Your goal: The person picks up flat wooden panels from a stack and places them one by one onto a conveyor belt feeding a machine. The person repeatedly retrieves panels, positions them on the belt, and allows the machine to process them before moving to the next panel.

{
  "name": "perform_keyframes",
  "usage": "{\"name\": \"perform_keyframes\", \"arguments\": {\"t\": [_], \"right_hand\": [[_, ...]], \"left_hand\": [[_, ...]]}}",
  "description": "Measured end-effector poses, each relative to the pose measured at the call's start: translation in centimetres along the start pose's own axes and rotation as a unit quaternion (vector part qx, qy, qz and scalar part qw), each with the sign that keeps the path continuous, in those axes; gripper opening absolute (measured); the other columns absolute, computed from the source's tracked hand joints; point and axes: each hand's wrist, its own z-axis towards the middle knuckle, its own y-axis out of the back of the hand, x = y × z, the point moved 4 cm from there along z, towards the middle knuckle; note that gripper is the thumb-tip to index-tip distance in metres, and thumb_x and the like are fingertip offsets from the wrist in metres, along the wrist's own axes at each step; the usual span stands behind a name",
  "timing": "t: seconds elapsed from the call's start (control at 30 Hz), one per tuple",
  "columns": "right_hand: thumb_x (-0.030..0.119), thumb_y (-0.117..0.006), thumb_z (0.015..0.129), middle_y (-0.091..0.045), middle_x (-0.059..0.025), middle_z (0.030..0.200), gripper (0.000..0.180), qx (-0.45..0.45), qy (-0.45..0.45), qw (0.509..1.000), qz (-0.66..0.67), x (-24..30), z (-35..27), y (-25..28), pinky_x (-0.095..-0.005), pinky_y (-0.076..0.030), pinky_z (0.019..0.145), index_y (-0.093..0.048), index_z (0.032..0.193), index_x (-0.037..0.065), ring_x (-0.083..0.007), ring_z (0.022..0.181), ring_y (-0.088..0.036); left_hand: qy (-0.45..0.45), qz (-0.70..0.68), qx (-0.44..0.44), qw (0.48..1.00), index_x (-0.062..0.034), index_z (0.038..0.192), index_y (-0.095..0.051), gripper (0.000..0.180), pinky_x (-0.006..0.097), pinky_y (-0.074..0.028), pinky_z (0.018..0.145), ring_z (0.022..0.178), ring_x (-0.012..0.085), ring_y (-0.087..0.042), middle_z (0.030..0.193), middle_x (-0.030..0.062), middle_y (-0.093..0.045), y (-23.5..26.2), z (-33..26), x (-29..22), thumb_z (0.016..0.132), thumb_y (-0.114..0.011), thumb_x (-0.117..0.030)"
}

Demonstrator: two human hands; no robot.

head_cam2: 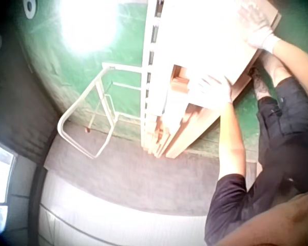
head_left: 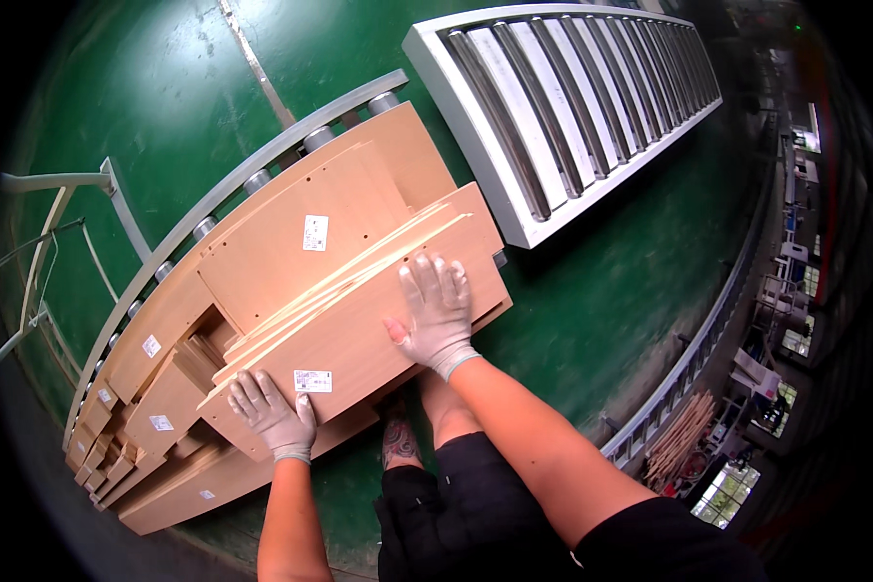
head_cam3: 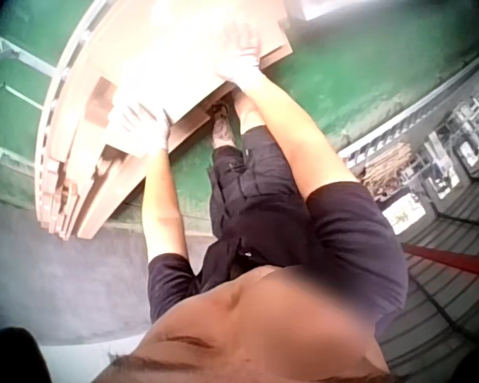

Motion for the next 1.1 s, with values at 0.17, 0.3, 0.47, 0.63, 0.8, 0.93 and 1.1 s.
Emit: {"name": "perform_keyframes", "arguments": {"t": [0.17,0.3,0.47,0.63,0.8,0.93,1.1], "right_hand": [[0.052,-0.078,0.078,-0.038,-0.0181,0.162,0.089,0.010,0.009,1.000,0.013,0.1,0.5,0.8,-0.0626,-0.018,0.126,-0.049,0.151,0.011,-0.0428,0.149,-0.032],[0.050,-0.079,0.077,-0.040,-0.0207,0.158,0.088,0.020,0.012,1.000,0.011,0.7,1.1,1.4,-0.0637,-0.019,0.124,-0.050,0.148,0.008,-0.0460,0.145,-0.035],[0.051,-0.078,0.079,-0.039,-0.0212,0.158,0.090,0.042,0.015,0.999,-0.015,0.9,1.0,1.6,-0.0641,-0.020,0.124,-0.047,0.151,0.007,-0.0455,0.145,-0.035],[0.053,-0.076,0.080,-0.039,-0.0229,0.158,0.094,0.036,0.024,0.998,-0.048,0.7,0.4,1.2,-0.0639,-0.019,0.125,-0.043,0.155,0.006,-0.0461,0.146,-0.035],[0.051,-0.077,0.080,-0.040,-0.0233,0.157,0.093,0.013,0.027,0.998,-0.061,0.6,0.5,1.2,-0.0639,-0.020,0.124,-0.044,0.154,0.006,-0.0459,0.145,-0.036],[0.051,-0.077,0.080,-0.039,-0.0223,0.158,0.093,0.020,0.026,0.999,-0.040,0.7,0.6,1.6,-0.0638,-0.019,0.125,-0.044,0.154,0.006,-0.0456,0.146,-0.035],[0.050,-0.078,0.080,-0.037,-0.0207,0.160,0.092,0.007,0.027,0.999,-0.042,0.9,0.7,1.4,-0.0638,-0.019,0.125,-0.044,0.154,0.006,-0.0457,0.147,-0.034]], "left_hand": [[0.002,-0.003,-0.007,1.000,0.0043,0.162,-0.030,0.092,0.062,-0.005,0.131,0.161,0.0505,-0.010,0.173,0.0284,-0.020,0.6,0.2,-0.3,0.088,-0.058,-0.043],[-0.004,-0.009,-0.027,1.000,0.0034,0.162,-0.031,0.092,0.063,-0.006,0.131,0.161,0.0505,-0.012,0.173,0.0281,-0.020,0.8,0.0,-0.1,0.088,-0.059,-0.042],[0.009,-0.020,-0.008,1.000,0.0022,0.161,-0.032,0.091,0.063,-0.007,0.131,0.160,0.0500,-0.013,0.172,0.0280,-0.021,1.4,0.0,-0.3,0.086,-0.062,-0.041],[0.029,-0.038,0.007,0.999,0.0018,0.157,-0.037,0.089,0.062,-0.008,0.131,0.160,0.0501,-0.015,0.171,0.0278,-0.023,1.6,0.0,-0.4,0.085,-0.064,-0.042],[0.031,-0.045,0.007,0.998,0.0011,0.158,-0.037,0.089,0.062,-0.009,0.131,0.160,0.0494,-0.016,0.172,0.0273,-0.024,1.5,0.3,-0.5,0.085,-0.065,-0.042],[0.027,-0.042,-0.019,0.999,-0.0019,0.155,-0.043,0.088,0.064,-0.011,0.130,0.158,0.0493,-0.019,0.170,0.0251,-0.028,1.2,-0.1,-0.4,0.083,-0.068,-0.047],[0.026,-0.039,-0.029,0.999,-0.0017,0.155,-0.044,0.087,0.063,-0.011,0.130,0.159,0.0488,-0.018,0.170,0.0245,-0.028,1.2,-0.2,-0.3,0.084,-0.068,-0.046]]}}
